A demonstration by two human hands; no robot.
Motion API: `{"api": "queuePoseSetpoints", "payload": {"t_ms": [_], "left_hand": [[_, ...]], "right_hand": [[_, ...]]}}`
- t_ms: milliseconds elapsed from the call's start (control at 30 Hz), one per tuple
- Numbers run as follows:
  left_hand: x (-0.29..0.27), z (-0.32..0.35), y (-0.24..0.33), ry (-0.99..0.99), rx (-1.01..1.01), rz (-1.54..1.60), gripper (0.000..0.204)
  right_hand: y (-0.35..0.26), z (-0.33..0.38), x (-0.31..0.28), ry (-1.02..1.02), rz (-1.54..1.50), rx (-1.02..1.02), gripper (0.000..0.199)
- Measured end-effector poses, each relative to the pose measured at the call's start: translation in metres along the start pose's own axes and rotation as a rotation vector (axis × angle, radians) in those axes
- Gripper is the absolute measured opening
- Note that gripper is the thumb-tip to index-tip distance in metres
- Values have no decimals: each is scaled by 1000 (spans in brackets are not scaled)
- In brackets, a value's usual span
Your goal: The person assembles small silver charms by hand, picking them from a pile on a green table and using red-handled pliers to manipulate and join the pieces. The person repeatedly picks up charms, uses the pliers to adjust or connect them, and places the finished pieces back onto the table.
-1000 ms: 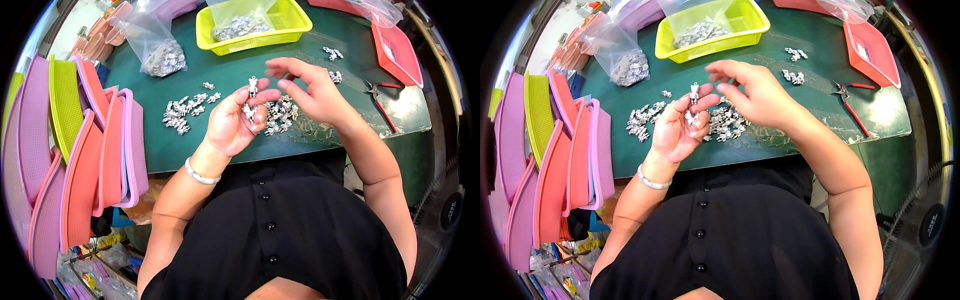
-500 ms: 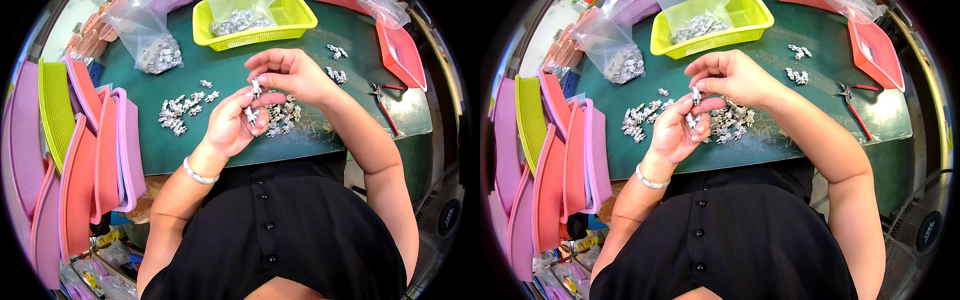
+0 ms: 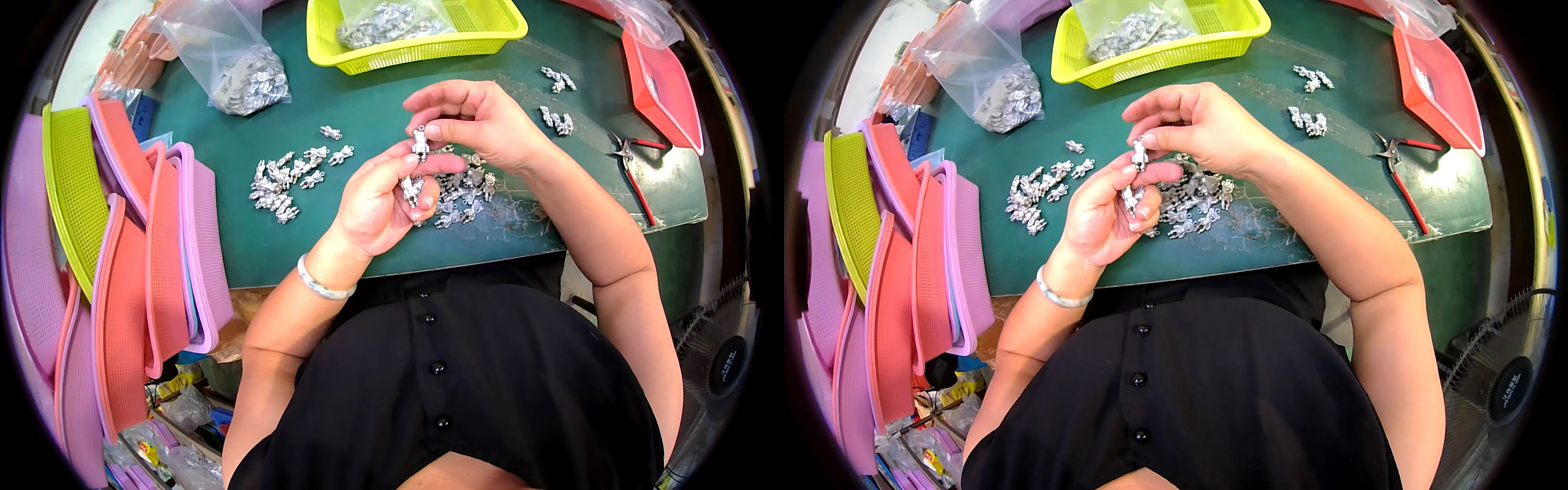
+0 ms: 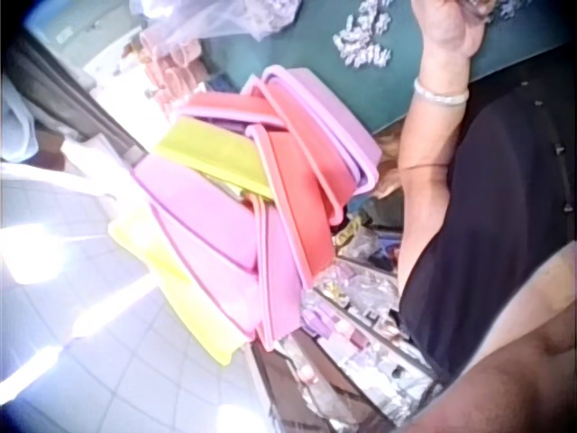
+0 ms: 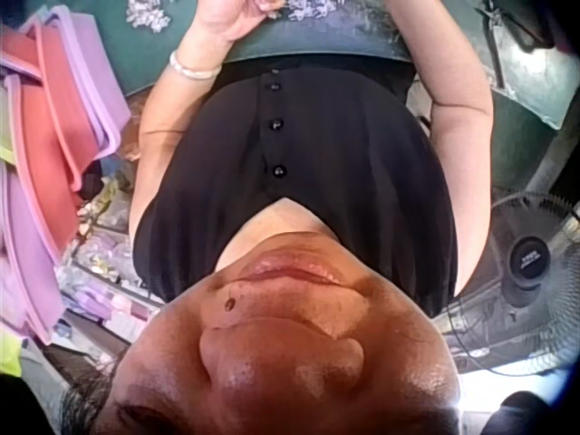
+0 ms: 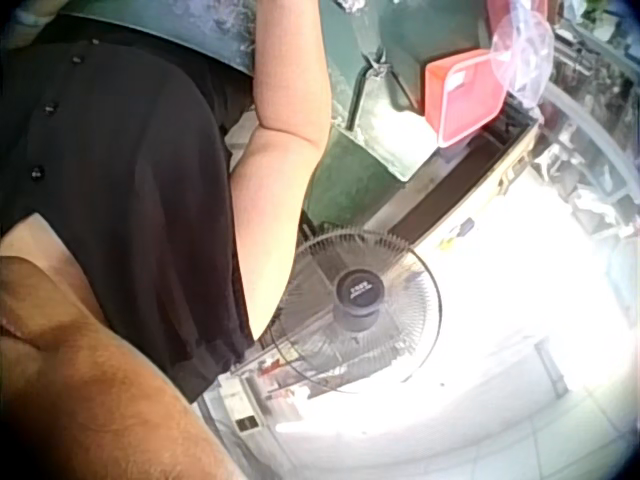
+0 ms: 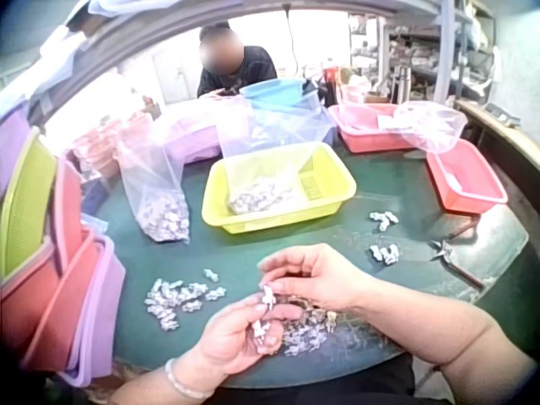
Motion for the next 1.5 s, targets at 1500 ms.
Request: {"api": "queuePoseSetpoints", "payload": {"t_ms": [1500], "left_hand": [[-36,5,14,299,151,-118,7]], "right_hand": [[-7,8,-2,-17,94,-130,33]]}}
Point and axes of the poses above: each hand's wrist, its own z-axis away from the middle knuckle, its own x-axis out of the palm, y = z × x, the point moved 10 cm from there along -z, towards the middle knuckle, and after that the axes turned 4 degrees about -x, right-handed, at the moved point
